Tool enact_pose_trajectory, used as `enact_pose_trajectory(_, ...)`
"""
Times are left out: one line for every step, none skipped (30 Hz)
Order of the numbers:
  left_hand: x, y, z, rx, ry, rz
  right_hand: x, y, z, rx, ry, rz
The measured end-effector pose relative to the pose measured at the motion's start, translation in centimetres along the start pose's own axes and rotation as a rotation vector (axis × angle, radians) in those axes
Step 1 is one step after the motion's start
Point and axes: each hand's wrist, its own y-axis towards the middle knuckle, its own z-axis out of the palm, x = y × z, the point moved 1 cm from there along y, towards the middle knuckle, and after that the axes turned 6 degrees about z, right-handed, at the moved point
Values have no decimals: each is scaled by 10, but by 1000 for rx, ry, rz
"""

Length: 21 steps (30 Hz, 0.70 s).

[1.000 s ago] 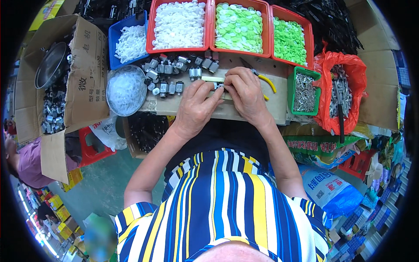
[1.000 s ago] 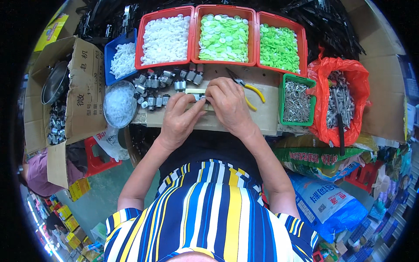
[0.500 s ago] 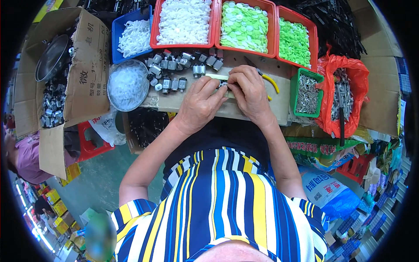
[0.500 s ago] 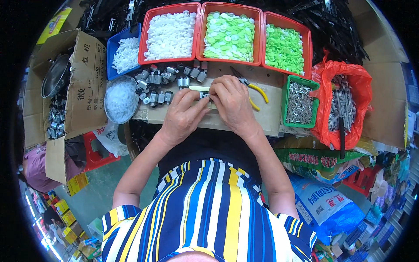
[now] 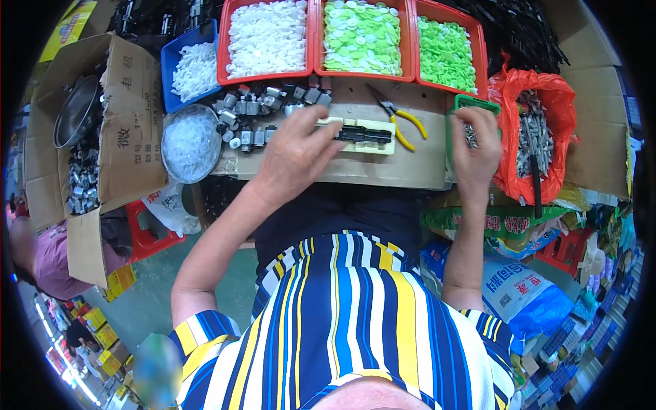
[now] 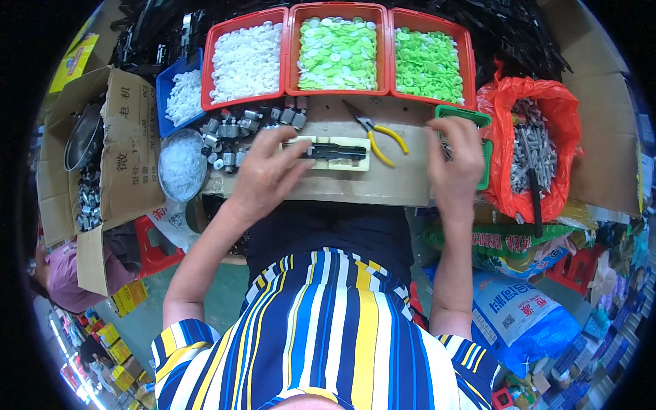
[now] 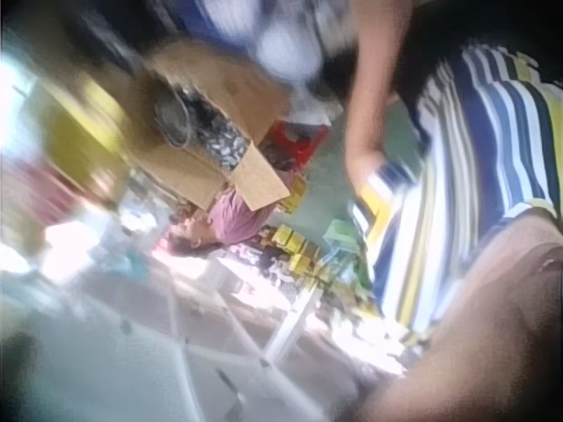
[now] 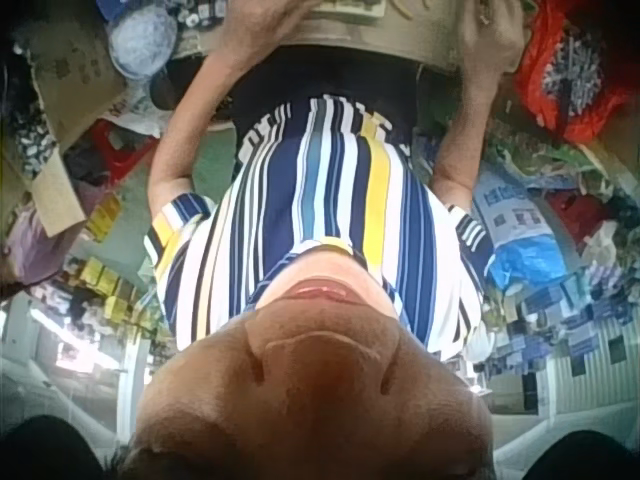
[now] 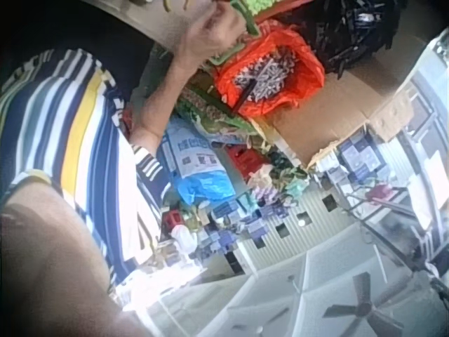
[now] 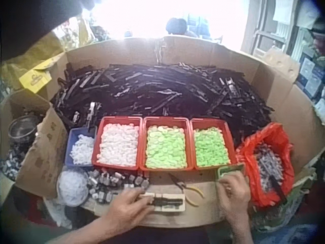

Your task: Assembling small mechanical components at a factory workbench using a hammer and assembly jig.

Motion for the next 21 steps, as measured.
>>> enact_pose_trajectory(3,7,-3,-20,14,9,-12,-1,-10,-4,-51,64)
enact_pose_trajectory(8,16,-6,-41,28,17,-24,-2,-17,28,-103,101)
enact_pose_trajectory(12,28,-7,-51,15,32,-33,-6,-21,25,-113,104)
enact_pose_trajectory(16,39,-8,-33,36,53,-40,-9,-21,74,-164,139)
enact_pose_trajectory(21,50,-8,-15,58,73,-43,-10,-21,123,-215,173)
enact_pose_trajectory(26,61,-4,-27,68,87,-41,-10,-23,126,-228,160)
enact_pose_trajectory(35,70,-1,-32,66,84,-39,-8,-24,128,-232,156)
enact_pose_trajectory(45,79,2,-2,118,88,-38,-7,-24,134,-238,156)
enact_pose_trajectory(54,89,8,31,165,95,-38,-6,-24,138,-249,161)
enact_pose_trajectory(61,96,13,27,163,94,-38,-5,-24,139,-252,158)
enact_pose_trajectory(68,103,17,66,205,100,-39,-4,-24,142,-247,154)
enact_pose_trajectory(71,109,21,106,245,108,-41,-3,-23,144,-242,153)
enact_pose_trajectory(74,113,24,105,242,110,-41,-2,-23,144,-244,153)
enact_pose_trajectory(76,116,27,115,260,121,-41,-1,-23,144,-228,168)
enact_pose_trajectory(77,119,31,126,273,137,-42,-1,-23,142,-215,189)
enact_pose_trajectory(78,121,34,128,266,143,-43,-1,-23,139,-220,196)
enact_pose_trajectory(80,123,35,147,289,142,-45,1,-22,133,-227,198)
enact_pose_trajectory(82,124,35,165,313,142,-46,1,-21,126,-232,201)
enact_pose_trajectory(82,123,35,161,314,141,-44,3,-22,120,-193,240)
enact_pose_trajectory(83,122,34,164,312,147,-44,3,-23,116,-193,246)
enact_pose_trajectory(82,122,31,128,284,139,-45,4,-23,78,-175,222)
